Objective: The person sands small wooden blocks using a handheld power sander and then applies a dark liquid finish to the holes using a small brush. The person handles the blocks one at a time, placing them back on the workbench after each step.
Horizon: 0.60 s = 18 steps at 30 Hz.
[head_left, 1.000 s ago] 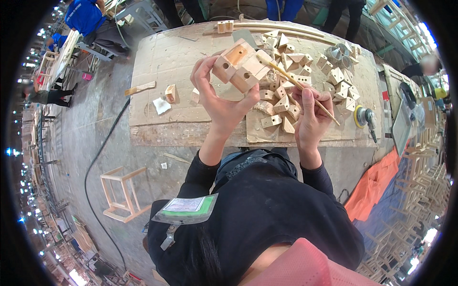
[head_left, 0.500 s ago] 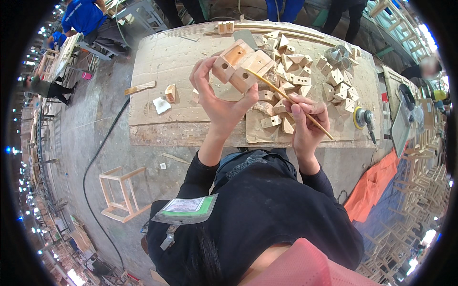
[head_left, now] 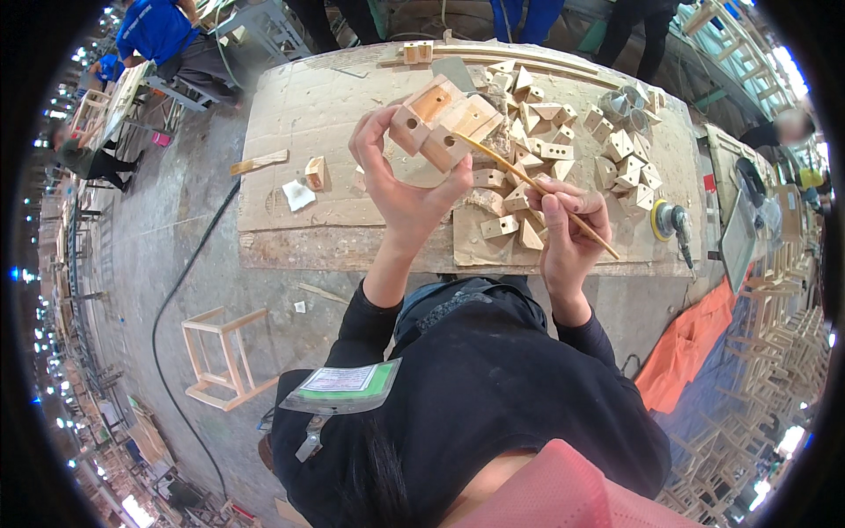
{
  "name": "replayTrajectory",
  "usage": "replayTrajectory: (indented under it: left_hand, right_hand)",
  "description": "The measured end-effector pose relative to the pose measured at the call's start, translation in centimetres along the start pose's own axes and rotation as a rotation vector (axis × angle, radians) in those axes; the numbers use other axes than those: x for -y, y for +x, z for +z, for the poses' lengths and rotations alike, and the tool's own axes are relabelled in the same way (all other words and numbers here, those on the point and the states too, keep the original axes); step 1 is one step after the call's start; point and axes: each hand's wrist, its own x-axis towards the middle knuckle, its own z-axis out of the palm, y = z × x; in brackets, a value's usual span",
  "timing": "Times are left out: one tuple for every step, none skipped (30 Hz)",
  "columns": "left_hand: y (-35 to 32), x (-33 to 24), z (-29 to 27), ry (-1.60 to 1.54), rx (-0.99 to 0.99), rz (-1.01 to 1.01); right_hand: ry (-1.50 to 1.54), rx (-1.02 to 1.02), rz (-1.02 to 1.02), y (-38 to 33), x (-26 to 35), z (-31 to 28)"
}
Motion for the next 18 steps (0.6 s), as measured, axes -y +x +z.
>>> replayTrajectory:
  left_hand:
    - [0.0, 0.0, 0.1, -0.009, 0.005, -0.004]
    - [0.0, 0.0, 0.1, -0.017, 0.011, 0.003]
    - [0.0, 0.0, 0.1, -0.025, 0.017, 0.010]
    - [0.0, 0.1, 0.1, -0.032, 0.021, 0.015]
    - [0.0, 0.1, 0.1, -0.039, 0.018, 0.008]
    - [0.0, 0.1, 0.1, -0.046, 0.015, 0.001]
    - [0.0, 0.1, 0.1, -0.050, 0.010, -0.006]
    - [0.0, 0.2, 0.0, -0.045, 0.011, -0.011]
    - [0.1, 0.3, -0.1, -0.041, 0.013, -0.016]
    - [0.1, 0.5, -0.2, -0.035, 0.015, -0.022]
    - [0.1, 0.6, -0.2, -0.029, 0.011, -0.019]
    - [0.1, 0.9, -0.3, -0.023, 0.008, -0.016]
    - [0.2, 1.1, -0.4, -0.016, 0.006, -0.014]
    - [0.2, 1.2, -0.5, -0.004, 0.008, -0.020]
    - [0.3, 1.4, -0.6, 0.008, 0.010, -0.026]
    - [0.4, 1.6, -0.7, 0.018, 0.015, -0.031]
    - [0.7, 2.0, -0.7, 0.033, 0.011, -0.035]
    - [1.0, 2.5, -0.8, 0.048, 0.010, -0.039]
  right_hand:
    - [0.019, -0.031, -0.009, 0.2, -0.1, 0.0]
    - [0.039, -0.062, -0.019, 0.6, -0.2, 0.1]
    - [0.059, -0.092, -0.029, 0.9, -0.3, 0.1]
    - [0.038, -0.089, -0.031, 1.2, -0.5, 0.1]
    - [0.018, -0.085, -0.034, 1.4, -0.7, 0.1]
    - [-0.002, -0.081, -0.036, 1.5, -0.8, 0.1]
    - [-0.030, -0.051, -0.059, 1.5, -1.0, 0.0]
    - [-0.058, -0.020, -0.081, 1.5, -1.2, -0.1]
    - [-0.086, 0.011, -0.104, 1.5, -1.3, -0.2]
    - [-0.111, 0.024, -0.107, 1.5, -1.3, -0.2]
    - [-0.136, 0.037, -0.110, 1.4, -1.3, -0.2]
    - [-0.162, 0.050, -0.114, 1.4, -1.4, -0.3]
    - [-0.203, 0.089, -0.123, 1.5, -1.5, -0.5]
    - [-0.245, 0.129, -0.132, 1.5, -1.6, -0.8]
    - [-0.287, 0.168, -0.141, 1.6, -1.7, -1.1]
    - [-0.298, 0.187, -0.148, 1.8, -1.7, -1.3]
    - [-0.310, 0.204, -0.155, 2.0, -1.8, -1.4]
    - [-0.324, 0.220, -0.162, 2.1, -1.8, -1.6]
